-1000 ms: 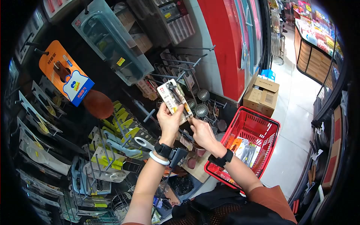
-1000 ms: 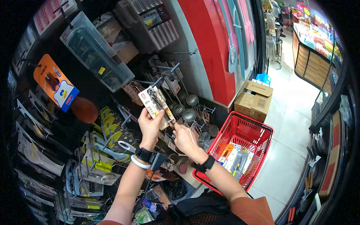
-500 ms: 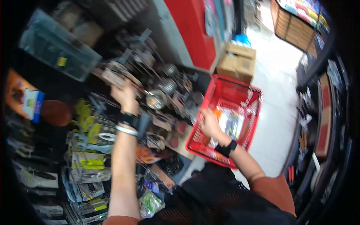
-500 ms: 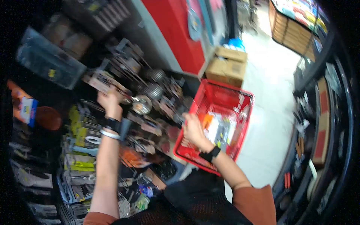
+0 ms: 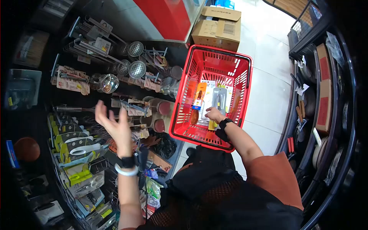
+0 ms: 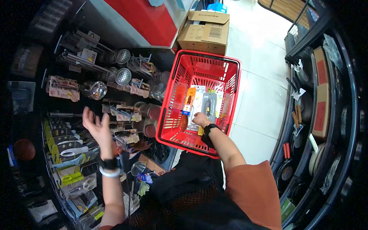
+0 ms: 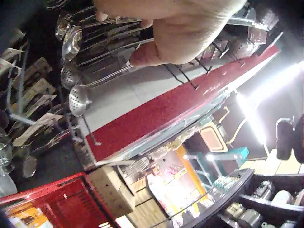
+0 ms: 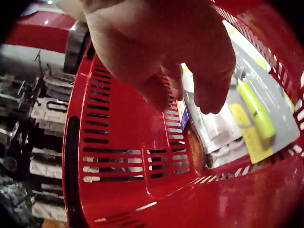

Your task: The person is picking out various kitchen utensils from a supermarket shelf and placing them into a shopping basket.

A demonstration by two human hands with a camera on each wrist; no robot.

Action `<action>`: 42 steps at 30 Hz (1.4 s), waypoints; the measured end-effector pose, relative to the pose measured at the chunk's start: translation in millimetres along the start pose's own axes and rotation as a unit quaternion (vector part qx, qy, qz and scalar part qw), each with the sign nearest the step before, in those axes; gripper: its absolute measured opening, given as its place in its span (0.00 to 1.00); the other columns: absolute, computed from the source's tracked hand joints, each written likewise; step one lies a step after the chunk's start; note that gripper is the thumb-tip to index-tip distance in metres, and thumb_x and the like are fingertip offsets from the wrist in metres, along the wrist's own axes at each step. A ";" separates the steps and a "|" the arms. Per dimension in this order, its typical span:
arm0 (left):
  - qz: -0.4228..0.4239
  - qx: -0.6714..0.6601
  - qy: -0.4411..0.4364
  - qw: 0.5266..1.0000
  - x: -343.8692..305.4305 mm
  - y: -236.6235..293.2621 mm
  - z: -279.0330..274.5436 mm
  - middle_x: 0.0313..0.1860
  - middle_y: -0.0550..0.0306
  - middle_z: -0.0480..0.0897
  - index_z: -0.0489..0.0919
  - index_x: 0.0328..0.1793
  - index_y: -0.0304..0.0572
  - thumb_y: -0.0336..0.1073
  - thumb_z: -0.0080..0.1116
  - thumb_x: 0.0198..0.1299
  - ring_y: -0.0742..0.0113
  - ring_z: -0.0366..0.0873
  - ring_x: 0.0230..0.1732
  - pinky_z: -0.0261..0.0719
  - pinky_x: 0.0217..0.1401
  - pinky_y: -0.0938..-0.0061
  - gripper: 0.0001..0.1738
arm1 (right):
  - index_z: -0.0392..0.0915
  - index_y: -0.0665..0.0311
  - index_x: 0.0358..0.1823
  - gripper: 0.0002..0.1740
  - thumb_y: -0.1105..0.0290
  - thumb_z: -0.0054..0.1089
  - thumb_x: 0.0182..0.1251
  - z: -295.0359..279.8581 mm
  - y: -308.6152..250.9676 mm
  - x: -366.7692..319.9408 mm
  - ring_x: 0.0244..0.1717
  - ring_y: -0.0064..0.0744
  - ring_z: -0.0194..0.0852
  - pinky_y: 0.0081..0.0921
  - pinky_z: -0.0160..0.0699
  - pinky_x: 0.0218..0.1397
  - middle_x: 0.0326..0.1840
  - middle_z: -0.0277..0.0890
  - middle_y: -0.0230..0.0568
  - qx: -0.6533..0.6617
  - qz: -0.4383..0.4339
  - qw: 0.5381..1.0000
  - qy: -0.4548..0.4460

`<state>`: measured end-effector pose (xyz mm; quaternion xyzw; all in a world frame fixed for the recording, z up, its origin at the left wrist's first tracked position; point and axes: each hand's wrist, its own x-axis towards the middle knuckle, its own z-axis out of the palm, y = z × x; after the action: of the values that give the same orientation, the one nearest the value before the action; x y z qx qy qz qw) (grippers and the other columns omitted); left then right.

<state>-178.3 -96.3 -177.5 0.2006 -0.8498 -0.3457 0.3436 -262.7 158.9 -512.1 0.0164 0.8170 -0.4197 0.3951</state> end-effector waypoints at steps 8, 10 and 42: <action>-0.146 -0.062 -0.082 0.984 -109.6 -22.4 -45.3 0.67 0.53 0.55 0.63 0.63 0.35 0.17 0.53 0.53 0.65 0.74 0.52 0.75 0.50 0.77 0.29 | 0.63 0.63 0.66 0.32 0.83 0.52 0.56 52.9 -12.5 49.6 0.59 0.34 0.64 0.25 0.60 0.62 0.58 0.69 0.41 0.287 0.032 0.952 -0.104; -0.171 -0.062 -0.071 0.981 -120.0 -22.7 -57.0 0.67 0.54 0.57 0.63 0.63 0.35 0.15 0.52 0.53 0.65 0.76 0.50 0.75 0.49 0.79 0.29 | 0.63 0.68 0.65 0.31 0.82 0.53 0.56 52.9 -15.3 55.7 0.59 0.34 0.64 0.26 0.61 0.62 0.60 0.67 0.42 0.280 0.055 0.955 -0.086; -0.042 -0.285 -0.222 0.931 -84.4 59.8 -30.7 0.45 0.53 0.82 0.75 0.52 0.33 0.31 0.62 0.56 0.70 0.79 0.45 0.77 0.47 0.73 0.18 | 0.77 0.68 0.40 0.10 0.78 0.59 0.54 -46.3 -232.3 -274.4 0.41 0.38 0.75 0.29 0.72 0.46 0.38 0.74 0.46 0.109 -0.537 0.826 0.135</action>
<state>-104.6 -20.6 -155.6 0.0480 -0.7610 -0.6233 0.1737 -186.5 124.5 -159.3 -0.3253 0.6908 -0.6456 -0.0109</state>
